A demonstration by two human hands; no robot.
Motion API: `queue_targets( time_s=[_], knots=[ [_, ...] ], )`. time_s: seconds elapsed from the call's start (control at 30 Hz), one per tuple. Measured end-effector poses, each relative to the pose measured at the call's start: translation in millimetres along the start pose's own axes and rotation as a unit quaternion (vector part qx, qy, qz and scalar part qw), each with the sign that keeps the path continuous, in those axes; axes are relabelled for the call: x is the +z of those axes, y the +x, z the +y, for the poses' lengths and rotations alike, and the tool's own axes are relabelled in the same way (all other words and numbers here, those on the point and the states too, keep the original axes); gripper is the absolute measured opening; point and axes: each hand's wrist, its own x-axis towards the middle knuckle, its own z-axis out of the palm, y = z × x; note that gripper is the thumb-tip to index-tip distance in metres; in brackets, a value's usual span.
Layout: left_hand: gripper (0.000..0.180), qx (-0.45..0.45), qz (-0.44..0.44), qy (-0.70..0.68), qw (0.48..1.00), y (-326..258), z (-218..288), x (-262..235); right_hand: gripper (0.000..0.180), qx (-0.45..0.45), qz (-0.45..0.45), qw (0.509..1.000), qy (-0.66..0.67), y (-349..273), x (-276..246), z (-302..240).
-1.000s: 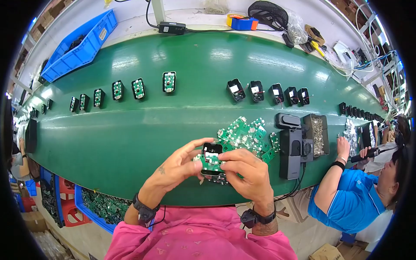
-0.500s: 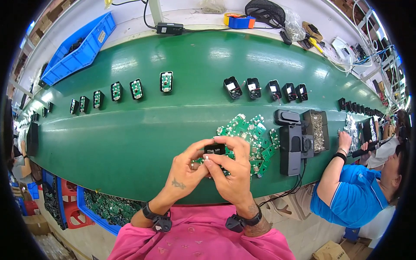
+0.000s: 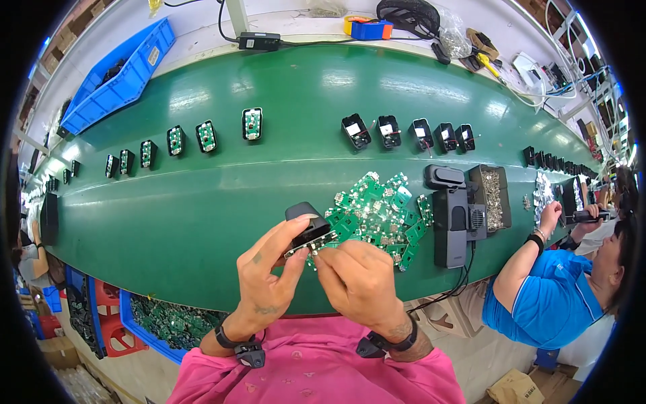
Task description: The person picks up a circuit board and a black plastic housing, fits the board into the housing by hand, and places the assembled unit onto the green conveyor belt. This process is repeated for additional circuit boards and housings.
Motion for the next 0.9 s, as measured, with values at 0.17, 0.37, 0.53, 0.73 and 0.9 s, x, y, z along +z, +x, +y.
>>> queue_targets(
  time_s=[0.17, 0.37, 0.53, 0.73, 0.9],
  knots=[
    [0.051, 0.023, -0.024, 0.020, 0.999, 2, 5, -5, 0.011, -0.037, -0.065, 0.997, 0.014, 10, -12, 2],
    [0.058, 0.065, -0.071, 0.083, 0.992, 5, 2, -11, 0.007, -0.024, -0.102, 0.993, 0.057, 17, -15, 5],
    [0.059, 0.103, -0.032, 0.152, 0.982, 0, 0, -1, 0.003, 0.021, -0.097, 0.993, 0.057, 18, -6, 2],
    [0.044, -0.112, -0.013, -0.022, 0.993, -3, -25, 4, 0.008, 0.041, -0.055, 0.997, 0.030, 2, 26, 18],
    [0.051, -0.235, 0.016, -0.242, 0.941, -4, -30, 3, 0.014, 0.254, 0.033, 0.959, 0.121, -4, 30, 20]
  ],
)
